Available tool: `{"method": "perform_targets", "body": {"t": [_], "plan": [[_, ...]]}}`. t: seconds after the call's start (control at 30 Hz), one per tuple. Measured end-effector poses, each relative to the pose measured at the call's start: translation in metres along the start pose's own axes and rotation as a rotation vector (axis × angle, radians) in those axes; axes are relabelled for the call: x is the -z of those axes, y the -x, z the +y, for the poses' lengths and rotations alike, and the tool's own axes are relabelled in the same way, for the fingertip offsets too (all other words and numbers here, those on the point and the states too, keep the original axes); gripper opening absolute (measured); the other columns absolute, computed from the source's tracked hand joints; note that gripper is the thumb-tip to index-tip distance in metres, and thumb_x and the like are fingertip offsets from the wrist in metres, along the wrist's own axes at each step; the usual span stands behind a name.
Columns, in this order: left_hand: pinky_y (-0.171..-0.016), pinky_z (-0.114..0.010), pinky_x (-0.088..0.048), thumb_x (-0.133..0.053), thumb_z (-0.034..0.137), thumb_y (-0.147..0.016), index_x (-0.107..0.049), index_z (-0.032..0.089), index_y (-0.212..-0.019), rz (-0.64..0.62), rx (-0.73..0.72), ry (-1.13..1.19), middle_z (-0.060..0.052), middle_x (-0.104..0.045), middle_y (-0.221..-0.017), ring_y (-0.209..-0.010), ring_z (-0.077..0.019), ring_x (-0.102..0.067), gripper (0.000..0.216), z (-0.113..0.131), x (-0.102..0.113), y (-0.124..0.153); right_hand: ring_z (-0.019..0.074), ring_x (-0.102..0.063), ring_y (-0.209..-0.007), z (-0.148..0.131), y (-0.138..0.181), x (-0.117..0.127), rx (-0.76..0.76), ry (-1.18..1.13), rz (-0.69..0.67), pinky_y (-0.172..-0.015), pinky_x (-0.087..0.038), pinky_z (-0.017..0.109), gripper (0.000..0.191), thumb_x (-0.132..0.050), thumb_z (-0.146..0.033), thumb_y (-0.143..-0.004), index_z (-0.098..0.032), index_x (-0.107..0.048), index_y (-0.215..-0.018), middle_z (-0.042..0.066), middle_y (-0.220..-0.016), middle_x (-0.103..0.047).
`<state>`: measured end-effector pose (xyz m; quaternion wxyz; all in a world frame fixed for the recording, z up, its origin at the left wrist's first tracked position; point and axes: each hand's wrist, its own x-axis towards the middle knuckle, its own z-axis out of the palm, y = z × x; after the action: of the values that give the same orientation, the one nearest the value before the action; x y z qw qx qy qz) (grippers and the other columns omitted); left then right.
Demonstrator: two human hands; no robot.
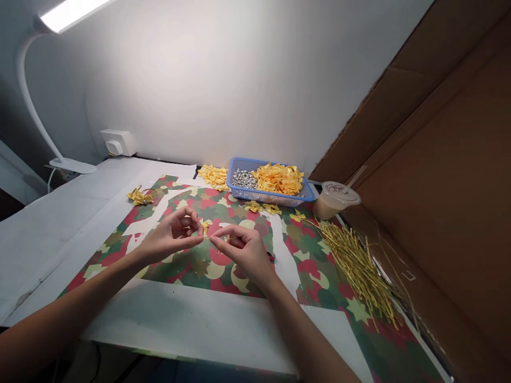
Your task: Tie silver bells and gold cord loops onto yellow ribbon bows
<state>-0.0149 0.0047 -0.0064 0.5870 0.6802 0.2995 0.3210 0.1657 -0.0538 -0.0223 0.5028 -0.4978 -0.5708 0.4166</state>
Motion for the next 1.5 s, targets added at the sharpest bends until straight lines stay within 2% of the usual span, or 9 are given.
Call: {"method": "perform_targets", "body": {"t": [0.9, 1.1, 1.27, 1.33, 1.5], "plan": [[-0.061, -0.025, -0.039, -0.070, 0.026, -0.075, -0.043, 0.020, -0.085, -0.012, -0.006, 0.034, 0.000, -0.057, -0.080, -0.071, -0.0110, -0.052, 0.029, -0.0053, 0.0038, -0.0007, 0.0071, -0.021, -0.047, -0.0005, -0.0001, 0.0018, -0.006, -0.012, 0.043, -0.045, -0.024, 0.023, 0.030, -0.070, -0.047, -0.069, -0.017, -0.066, -0.071, -0.009, -0.049, -0.022], [-0.070, -0.029, -0.042, -0.065, 0.027, -0.079, -0.044, 0.019, -0.086, -0.007, -0.073, 0.023, -0.002, -0.061, -0.085, -0.077, -0.0134, -0.055, 0.024, -0.0036, 0.0065, -0.0008, 0.0066, -0.022, -0.047, -0.0024, 0.0005, 0.0018, -0.014, -0.015, 0.038, -0.044, -0.028, 0.022, 0.028, -0.071, -0.045, -0.069, -0.017, -0.067, -0.070, -0.009, -0.050, -0.024], [-0.065, -0.029, -0.040, -0.064, 0.029, -0.080, -0.045, 0.019, -0.085, -0.022, -0.163, -0.112, -0.005, -0.061, -0.088, -0.078, -0.0148, -0.054, 0.022, 0.0013, 0.0035, 0.0025, 0.0069, -0.021, -0.047, -0.0021, 0.0003, 0.0015, -0.010, -0.023, 0.019, -0.044, -0.029, 0.023, 0.027, -0.069, -0.044, -0.070, -0.018, -0.067, -0.071, -0.009, -0.050, -0.023], [-0.064, -0.029, -0.039, -0.065, 0.029, -0.079, -0.046, 0.019, -0.084, -0.020, -0.139, -0.102, -0.004, -0.061, -0.085, -0.074, -0.0137, -0.053, 0.023, 0.0008, 0.0019, 0.0027, 0.0072, -0.021, -0.047, -0.0019, 0.0004, 0.0012, -0.011, -0.016, 0.022, -0.045, -0.028, 0.023, 0.027, -0.069, -0.044, -0.070, -0.018, -0.067, -0.071, -0.009, -0.050, -0.022], [-0.061, -0.026, -0.039, -0.073, 0.029, -0.071, -0.045, 0.019, -0.085, -0.039, 0.042, 0.104, 0.001, -0.060, -0.074, -0.067, -0.0112, -0.053, 0.033, -0.0025, -0.0011, -0.0002, 0.0075, -0.020, -0.047, -0.0021, 0.0009, 0.0005, -0.007, 0.004, 0.023, -0.045, -0.024, 0.024, 0.031, -0.069, -0.048, -0.069, -0.018, -0.067, -0.071, -0.009, -0.050, -0.020]]}}
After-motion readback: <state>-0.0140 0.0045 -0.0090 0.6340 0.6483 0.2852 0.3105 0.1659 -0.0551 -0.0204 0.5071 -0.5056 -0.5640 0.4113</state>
